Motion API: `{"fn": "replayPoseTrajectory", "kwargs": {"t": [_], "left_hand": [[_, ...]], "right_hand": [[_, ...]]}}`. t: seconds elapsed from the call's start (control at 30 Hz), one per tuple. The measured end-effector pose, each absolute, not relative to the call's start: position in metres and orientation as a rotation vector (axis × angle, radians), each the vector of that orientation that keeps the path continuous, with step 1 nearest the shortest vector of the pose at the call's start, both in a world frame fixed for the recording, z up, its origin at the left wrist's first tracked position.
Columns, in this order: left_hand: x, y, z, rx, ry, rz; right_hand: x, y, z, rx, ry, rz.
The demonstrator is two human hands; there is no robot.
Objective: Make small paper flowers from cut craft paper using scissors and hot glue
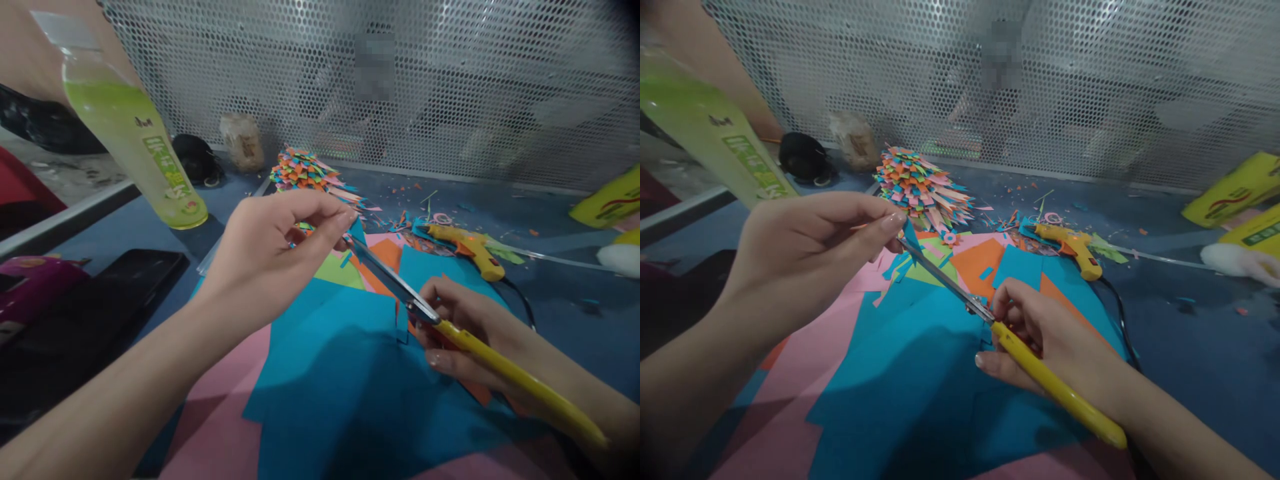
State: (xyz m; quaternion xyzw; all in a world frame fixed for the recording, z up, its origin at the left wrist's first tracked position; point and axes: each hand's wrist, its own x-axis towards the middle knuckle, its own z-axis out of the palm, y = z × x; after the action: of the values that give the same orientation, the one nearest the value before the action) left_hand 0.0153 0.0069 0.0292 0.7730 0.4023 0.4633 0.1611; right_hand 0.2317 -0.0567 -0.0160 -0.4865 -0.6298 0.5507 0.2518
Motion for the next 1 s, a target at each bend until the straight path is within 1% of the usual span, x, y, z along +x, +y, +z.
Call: {"fn": "replayPoseTrajectory", "kwargs": {"t": [0.43, 0.7, 0.83, 1.0], "left_hand": [[0.0138, 0.0085, 0.0285, 2.26, 1.14, 1.282], [0.0136, 0.0113, 0.0283, 2.173, 1.182, 1.346], [0.0106, 0.0147, 0.0279, 2.032, 1.183, 1.442], [0.0125, 0.0124, 0.0305, 1.852, 1.171, 1.414]], "right_hand": [[0.2306, -0.0551, -0.0157, -1.326, -1.733, 1.481], [0.2296, -0.0558, -0.0124, -1.371, -1.745, 1.472], [0.2297, -0.0543, -0.0131, -1.401, -1.721, 1.387], [0.2301, -0.0486, -0.0207, -1.452, -1.65, 1.192]]}}
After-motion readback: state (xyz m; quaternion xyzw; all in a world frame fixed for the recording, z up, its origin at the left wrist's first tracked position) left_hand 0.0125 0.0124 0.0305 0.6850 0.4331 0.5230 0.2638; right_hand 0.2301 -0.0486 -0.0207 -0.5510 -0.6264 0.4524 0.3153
